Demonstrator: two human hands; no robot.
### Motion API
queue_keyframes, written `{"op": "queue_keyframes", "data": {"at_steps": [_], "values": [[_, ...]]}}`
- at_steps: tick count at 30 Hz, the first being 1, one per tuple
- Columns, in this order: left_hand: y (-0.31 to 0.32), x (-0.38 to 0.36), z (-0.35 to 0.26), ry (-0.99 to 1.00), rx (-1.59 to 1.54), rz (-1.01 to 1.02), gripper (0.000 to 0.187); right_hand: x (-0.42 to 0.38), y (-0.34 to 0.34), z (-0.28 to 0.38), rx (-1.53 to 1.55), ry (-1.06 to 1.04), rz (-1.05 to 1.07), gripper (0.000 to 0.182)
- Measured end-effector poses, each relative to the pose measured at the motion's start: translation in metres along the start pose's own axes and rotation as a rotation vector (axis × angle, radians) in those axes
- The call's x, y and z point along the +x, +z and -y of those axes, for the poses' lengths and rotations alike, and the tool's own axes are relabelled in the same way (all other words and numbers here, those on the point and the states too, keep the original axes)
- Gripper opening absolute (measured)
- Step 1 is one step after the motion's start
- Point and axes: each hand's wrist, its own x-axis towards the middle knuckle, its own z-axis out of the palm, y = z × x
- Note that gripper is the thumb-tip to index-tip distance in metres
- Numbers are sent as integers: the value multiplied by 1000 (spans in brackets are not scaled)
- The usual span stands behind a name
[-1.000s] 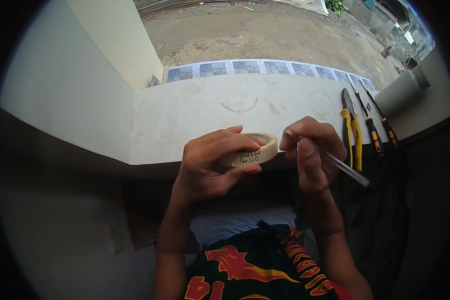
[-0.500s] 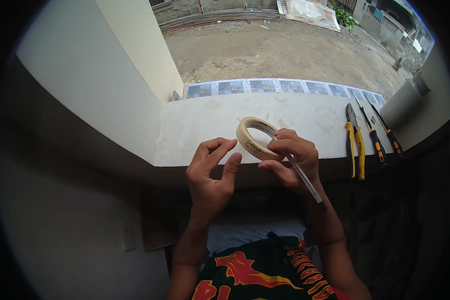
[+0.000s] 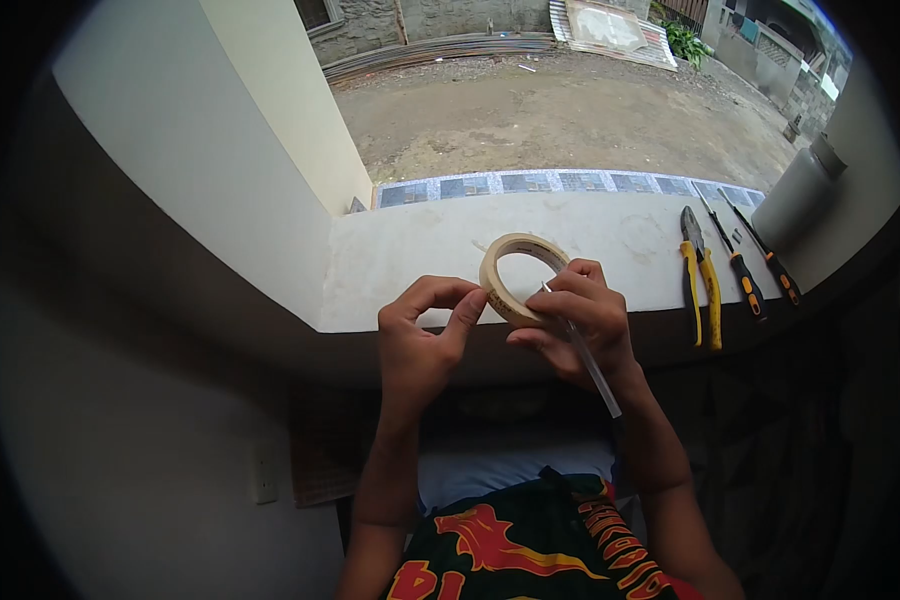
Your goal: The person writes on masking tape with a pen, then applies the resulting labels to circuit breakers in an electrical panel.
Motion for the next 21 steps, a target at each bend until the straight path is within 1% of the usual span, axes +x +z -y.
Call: {"op": "queue_keyframes", "data": {"at_steps": [1, 3, 4, 6, 7, 8, 9, 11, 12, 14, 16, 17, 18, 21], "values": [[-2, 2, 0, 1, 0, 1, 12, -1, -2, -1, 0, -1, 17, 37], [-4, 7, 0, 34, 34, 111, 11, -1, -5, 0, -1, -3, 32, 38], [-5, 9, 2, 35, 34, 111, 11, -1, -6, 0, 9, 5, 36, 36], [-4, 13, 5, 195, 115, 178, 9, -1, -9, 2, 17, 10, 37, 34], [-3, 13, 6, 200, 115, 181, 9, -1, -11, 3, 51, 51, 34, 30], [-1, 12, 7, 274, 140, 171, 7, -1, -12, 3, 84, 93, 29, 26], [1, 12, 8, 349, 165, 162, 6, -1, -12, 4, 81, 94, 24, 26], [7, 10, 11, 371, 151, 154, 5, -1, -11, 7, 66, 153, -33, 20], [9, 9, 12, 390, 137, 141, 4, -3, -10, 7, 63, 155, -39, 20], [11, 8, 15, 396, 146, 149, 4, -6, -7, 6, 87, 230, -95, 20], [15, 7, 17, 401, 155, 156, 5, -6, -9, 4, 49, 233, -106, 20], [16, 7, 17, 376, 122, 171, 4, -6, -9, 4, 16, 238, -114, 20], [18, 7, 17, 350, 90, 187, 7, -6, -10, 4, 13, 239, -120, 20], [21, 7, 15, 332, 34, 231, 6, -6, -12, 1, -39, 246, -148, 20]]}}
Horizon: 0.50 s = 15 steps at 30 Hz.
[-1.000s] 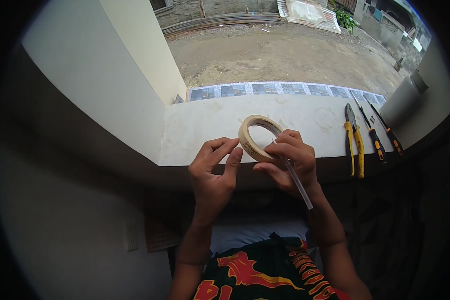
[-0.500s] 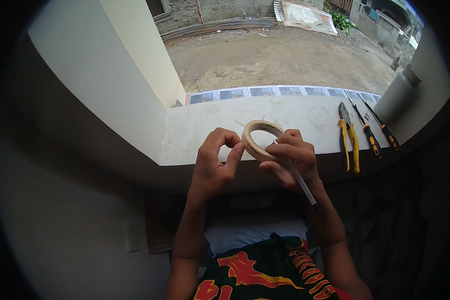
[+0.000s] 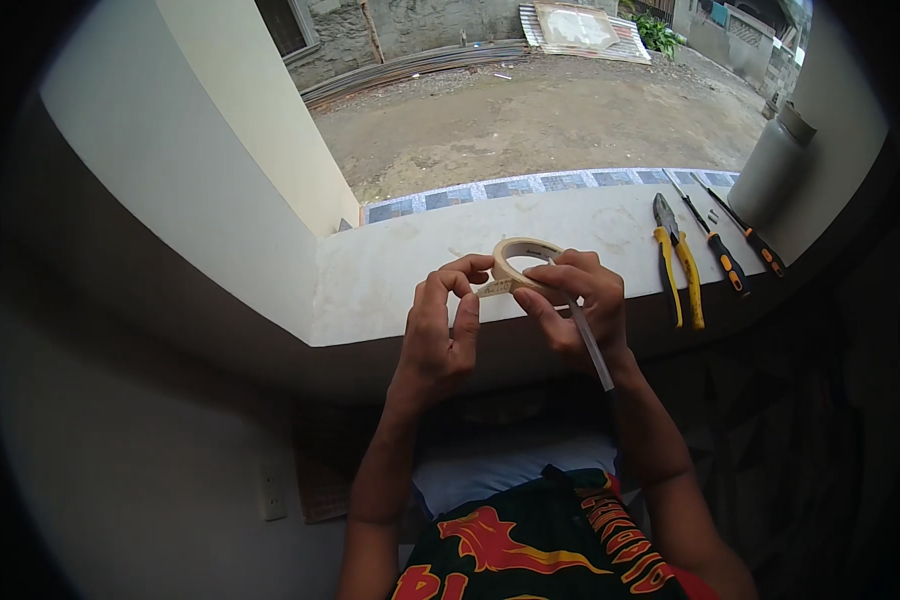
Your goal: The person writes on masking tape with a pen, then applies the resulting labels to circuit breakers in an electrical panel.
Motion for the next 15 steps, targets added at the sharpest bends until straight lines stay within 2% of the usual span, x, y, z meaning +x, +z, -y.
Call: {"op": "queue_keyframes", "data": {"at_steps": [6, 11, 15], "values": [[6, 3, -4, -75, -167, 80, 16, 5, -2, -5, -59, -117, -70, 21], [10, 3, 10, -64, -243, 104, 16, 9, -6, -3, -161, -104, 82, 18], [15, 2, 15, -19, -311, 102, 13, 13, -13, -3, -164, -76, 101, 18]]}}
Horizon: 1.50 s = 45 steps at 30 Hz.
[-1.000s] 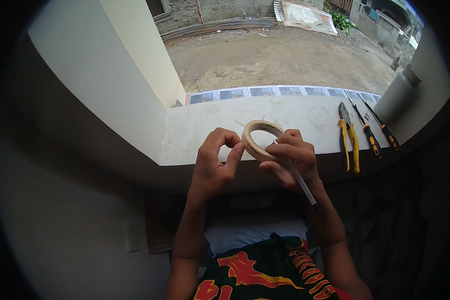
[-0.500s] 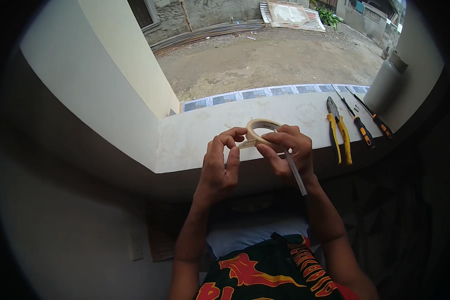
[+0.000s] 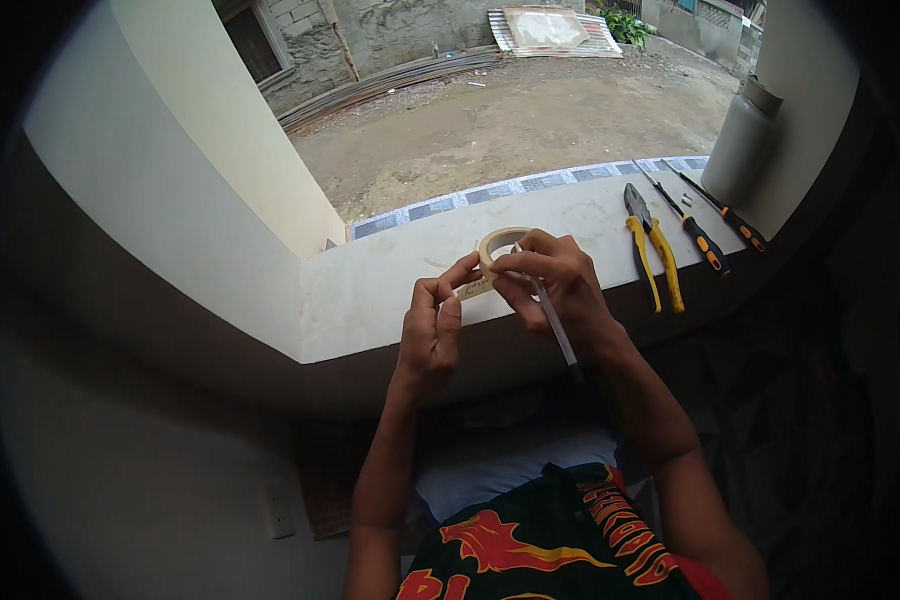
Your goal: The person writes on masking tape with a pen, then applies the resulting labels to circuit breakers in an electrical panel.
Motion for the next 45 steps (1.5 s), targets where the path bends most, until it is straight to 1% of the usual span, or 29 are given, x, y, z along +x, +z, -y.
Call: {"op": "queue_keyframes", "data": {"at_steps": [6, 8, 11, 13, 16, 19, 21, 22, 23, 25, 26, 27, 29, 30, 33, 34, 36, 39, 43, 45], "values": [[0, 4, 5, 9, 0, 19, 13, 6, 2, -9, -32, -61, -20, 18], [-1, 4, 9, -4, -37, 21, 13, 7, -1, -12, 101, 26, 86, 16], [-1, 3, 7, -36, -78, 27, 13, 10, -6, -13, 78, -26, 101, 14], [0, 4, 6, -52, -81, 39, 13, 11, -8, -11, 48, -8, 108, 14], [1, 6, 7, -4, -71, 53, 14, 15, -9, -11, 20, 14, 111, 13], [2, 9, 8, 8, -123, 12, 13, 19, -9, -8, 16, 39, 102, 10], [1, 11, 9, 23, -29, -43, 11, 22, -10, -5, 10, 59, 100, 8], [-2, 12, 14, 11, 5, -87, 19, 23, -10, -5, -12, 72, 113, 8], [-6, 12, 14, 11, 6, -86, 19, 24, -11, -5, -35, 84, 128, 7], [-16, 12, 11, -45, 59, -301, 34, 29, -14, -5, -60, 99, 118, 7], [-21, 14, 11, -46, 68, -369, 49, 31, -15, -5, -87, 112, 108, 6], [-21, 18, 6, -45, 69, -365, 49, 32, -16, -6, -87, 114, 104, 6], [-23, 27, -5, -2, 344, -124, 52, 33, -13, -6, -98, 73, 157, 7], [-17, 33, -15, -53, 367, -91, 52, 34, -11, -5, -94, 67, 163, 7], [-7, 49, -26, -43, 381, -12, 27, 36, -9, -3, -68, 34, 162, 9], [-7, 51, -26, -40, 382, -12, 27, 37, -9, 0, -59, 39, 149, 9], [-9, 55, -24, -50, 467, 14, 18, 38, -11, 1, -55, 47, 130, 10], [-10, 57, -21, -34, 471, -3, 15, 38, -11, -1, -49, 37, 184, 8], [-7, 57, -26, 10, 567, -28, 14, 36, -6, -3, -9, -11, 126, 7], [-6, 56, -22, 89, 618, -70, 14, 33, 0, -7, 9, -34, 92, 7]]}}
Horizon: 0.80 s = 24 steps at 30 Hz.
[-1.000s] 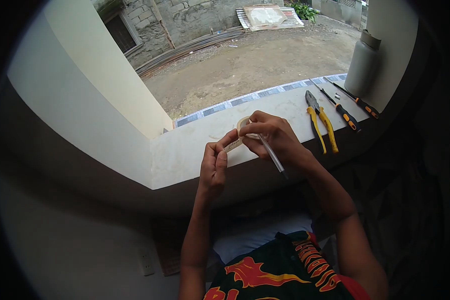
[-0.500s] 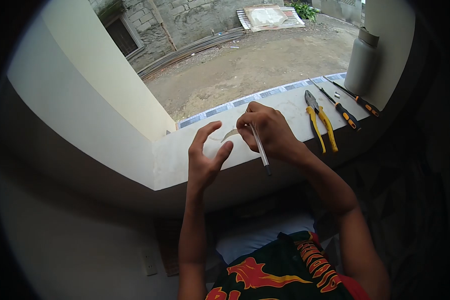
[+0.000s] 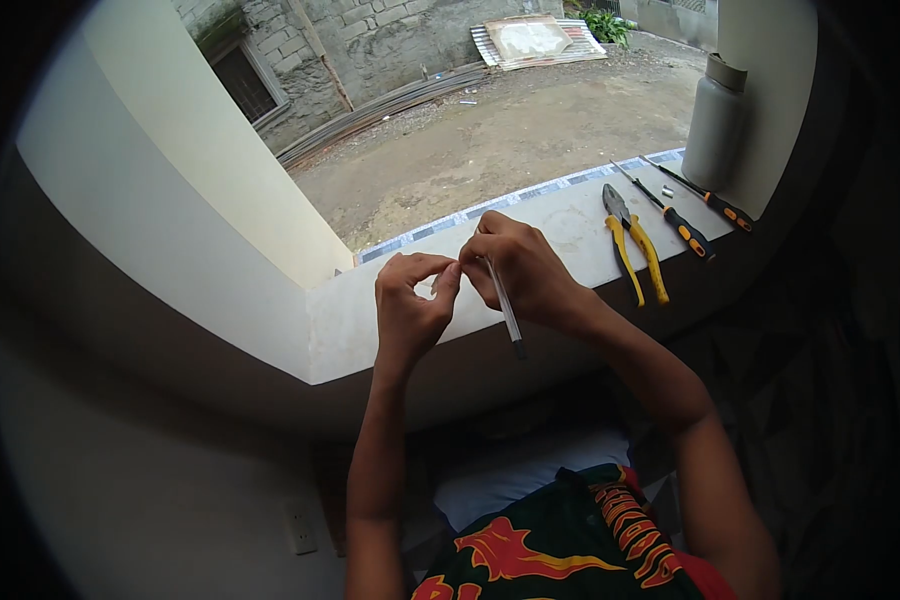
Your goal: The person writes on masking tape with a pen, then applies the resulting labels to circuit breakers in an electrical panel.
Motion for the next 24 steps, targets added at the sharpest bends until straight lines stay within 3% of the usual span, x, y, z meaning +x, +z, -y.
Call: {"op": "queue_keyframes", "data": {"at_steps": [1, 3, 5, 8, 10, 11, 15, 18, 20, 22, 23, 24], "values": [[2, -1, 0, 3, 0, 0, 14, -3, 4, -1, 4, -23, -37, 9], [5, -3, 0, -279, -226, 9, 15, -12, 10, -1, 6, -49, -73, 10], [8, -4, 15, -349, -344, 19, 17, -23, 11, -1, -189, -389, -228, 15], [-2, -4, 25, -441, -493, 79, 29, -31, -7, -11, -200, -448, -331, 19], [-10, -7, 15, -536, -828, 104, 42, -27, -8, -39, -406, -381, -177, 14], [-13, -9, 19, -531, -878, 189, 55, -28, 1, -62, -476, -360, -99, 10], [-24, -17, -11, -542, -921, 172, 64, -26, -2, -70, -467, -331, 45, 8], [-32, -24, -23, -542, -874, 150, 65, -21, -10, -72, -372, -238, 215, 9], [-35, -31, -32, -530, -851, 150, 64, -16, -23, -58, -372, -223, 229, 1], [-37, -38, -42, -506, -797, 127, 62, -8, -37, -51, -189, -74, 350, 5], [-39, -41, -45, -503, -805, 127, 59, -6, -36, -61, -165, -182, 284, 8], [-40, -46, -49, -500, -804, 135, 59, 0, -42, -58, -257, -135, 307, 11]]}}
